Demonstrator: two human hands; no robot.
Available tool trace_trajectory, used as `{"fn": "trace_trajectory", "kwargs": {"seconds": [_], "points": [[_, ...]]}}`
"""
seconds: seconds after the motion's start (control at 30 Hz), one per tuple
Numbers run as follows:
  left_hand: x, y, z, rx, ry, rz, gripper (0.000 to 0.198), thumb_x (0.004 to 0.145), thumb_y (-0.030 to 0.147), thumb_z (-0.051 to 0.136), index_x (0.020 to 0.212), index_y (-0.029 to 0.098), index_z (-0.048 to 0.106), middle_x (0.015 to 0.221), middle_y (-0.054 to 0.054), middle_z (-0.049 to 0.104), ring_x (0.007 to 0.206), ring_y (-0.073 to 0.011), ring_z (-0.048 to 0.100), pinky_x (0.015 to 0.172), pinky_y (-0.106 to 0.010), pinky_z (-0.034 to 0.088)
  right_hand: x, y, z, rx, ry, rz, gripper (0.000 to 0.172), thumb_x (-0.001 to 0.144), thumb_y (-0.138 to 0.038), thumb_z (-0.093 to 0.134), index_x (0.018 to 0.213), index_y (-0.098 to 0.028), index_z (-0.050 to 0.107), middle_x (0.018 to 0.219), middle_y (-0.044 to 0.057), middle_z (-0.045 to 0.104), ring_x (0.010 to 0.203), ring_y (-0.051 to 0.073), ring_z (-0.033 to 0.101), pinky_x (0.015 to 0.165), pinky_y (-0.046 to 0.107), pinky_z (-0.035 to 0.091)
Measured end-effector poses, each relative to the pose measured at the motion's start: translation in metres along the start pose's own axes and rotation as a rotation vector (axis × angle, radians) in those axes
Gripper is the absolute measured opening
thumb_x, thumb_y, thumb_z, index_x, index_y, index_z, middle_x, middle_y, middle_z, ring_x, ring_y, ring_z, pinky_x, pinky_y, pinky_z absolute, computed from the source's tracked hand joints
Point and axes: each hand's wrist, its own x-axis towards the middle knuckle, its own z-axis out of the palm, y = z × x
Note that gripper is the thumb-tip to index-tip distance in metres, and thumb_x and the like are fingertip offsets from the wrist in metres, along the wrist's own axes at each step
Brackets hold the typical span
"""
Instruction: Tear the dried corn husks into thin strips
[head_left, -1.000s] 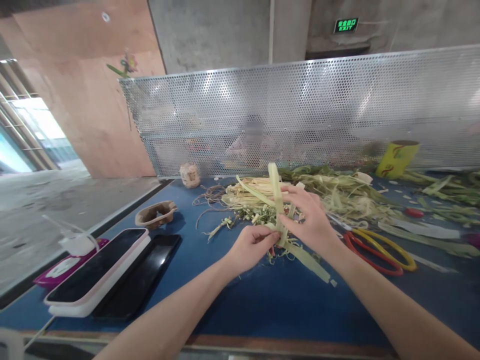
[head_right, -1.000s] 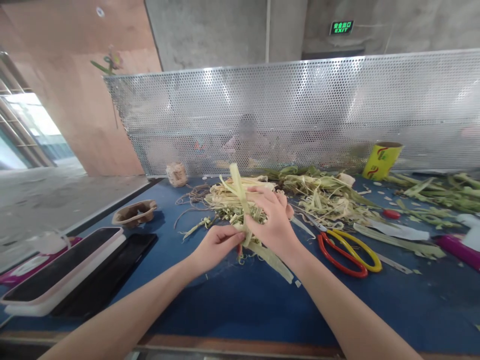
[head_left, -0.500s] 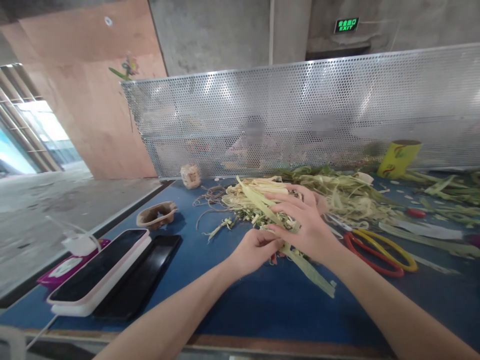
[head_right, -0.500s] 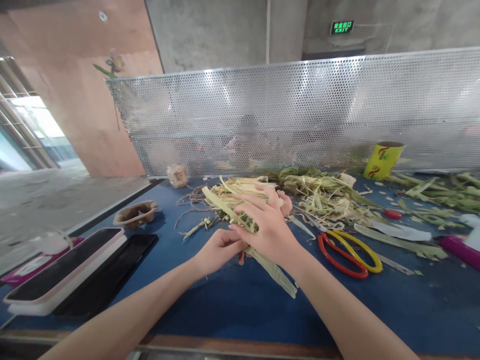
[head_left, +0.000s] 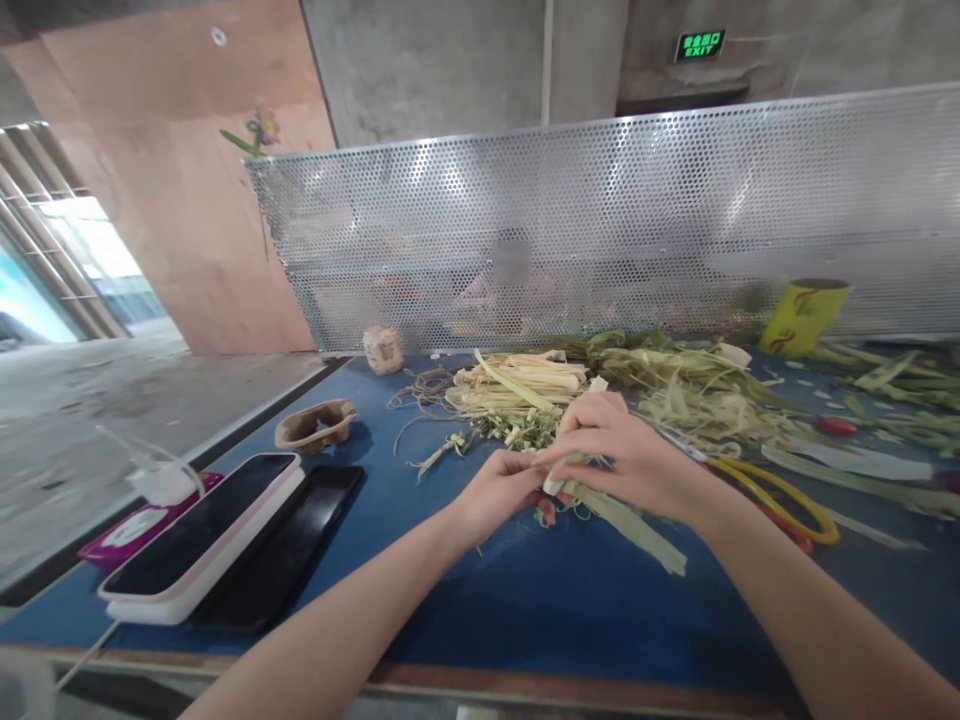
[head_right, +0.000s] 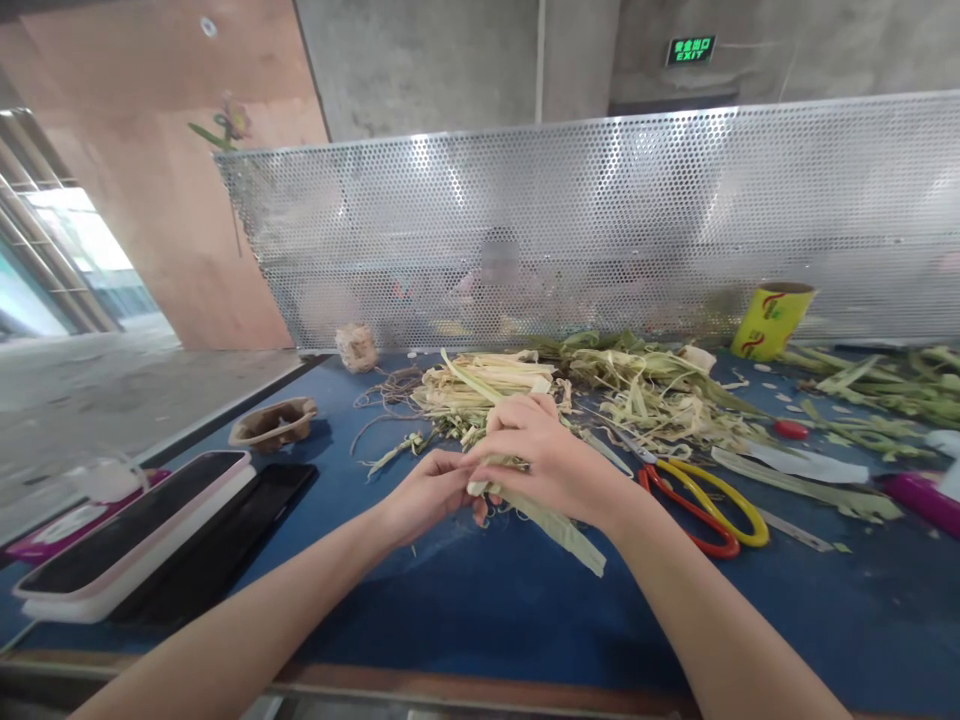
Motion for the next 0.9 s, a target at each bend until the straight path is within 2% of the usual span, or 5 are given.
{"fn": "trace_trajectory", "kwargs": {"seconds": [0.17, 0.43, 0.6, 0.7, 0.9], "points": [[-0.0015, 0.0037, 0.0013, -0.012, 0.010, -0.002, 0.024, 0.063, 0.032, 0.065, 0.064, 0.008, 0.066, 0.058, -0.006, 0.059, 0.051, -0.0115, 0.053, 0.050, -0.025, 0.043, -0.0002, 0.0096, -0.0014, -0.068, 0.018, -0.039, 0.017, 0.084, -0.031, 0.047, 0.081, -0.022, 0.061, 0.074, 0.002, 0.057, 0.077, 0.015, 0.049, 0.076, 0.033, 0.032], [-0.0006, 0.0028, -0.0019, -0.127, -0.013, 0.021, 0.026, 0.068, 0.032, 0.059, 0.069, 0.006, 0.064, 0.063, -0.010, 0.060, 0.061, -0.0168, 0.056, 0.048, -0.027, 0.043, -0.0003, 0.0035, -0.0033, -0.247, 0.052, -0.065, 0.016, 0.085, -0.027, 0.044, 0.078, -0.020, 0.057, 0.074, 0.002, 0.057, 0.078, 0.015, 0.047, 0.078, 0.033, 0.030], [-0.0031, 0.0031, -0.0069, 0.087, -0.080, 0.046, 0.017, 0.062, 0.019, 0.063, 0.074, 0.009, 0.067, 0.069, -0.006, 0.061, 0.052, -0.0115, 0.053, 0.054, -0.026, 0.043, -0.0005, 0.0052, -0.0034, -0.199, 0.033, -0.006, 0.015, 0.085, -0.029, 0.045, 0.076, -0.022, 0.055, 0.073, 0.002, 0.058, 0.076, 0.015, 0.048, 0.077, 0.033, 0.031], [-0.0041, 0.0038, -0.0071, 0.202, -0.058, 0.059, 0.016, 0.064, 0.021, 0.062, 0.075, 0.011, 0.066, 0.067, -0.004, 0.060, 0.049, -0.0094, 0.052, 0.053, -0.024, 0.042, -0.0016, 0.0078, -0.0036, -0.157, 0.010, -0.002, 0.015, 0.084, -0.030, 0.046, 0.077, -0.022, 0.055, 0.074, 0.002, 0.058, 0.076, 0.015, 0.049, 0.077, 0.033, 0.032], [-0.0055, 0.0075, -0.0027, 0.255, -0.043, 0.074, 0.017, 0.066, 0.025, 0.060, 0.073, 0.011, 0.065, 0.064, -0.002, 0.057, 0.047, -0.0083, 0.050, 0.052, -0.022, 0.041, -0.0030, 0.0123, -0.0044, -0.109, -0.013, -0.004, 0.015, 0.083, -0.032, 0.047, 0.080, -0.022, 0.057, 0.077, 0.002, 0.060, 0.077, 0.016, 0.051, 0.077, 0.034, 0.033]]}}
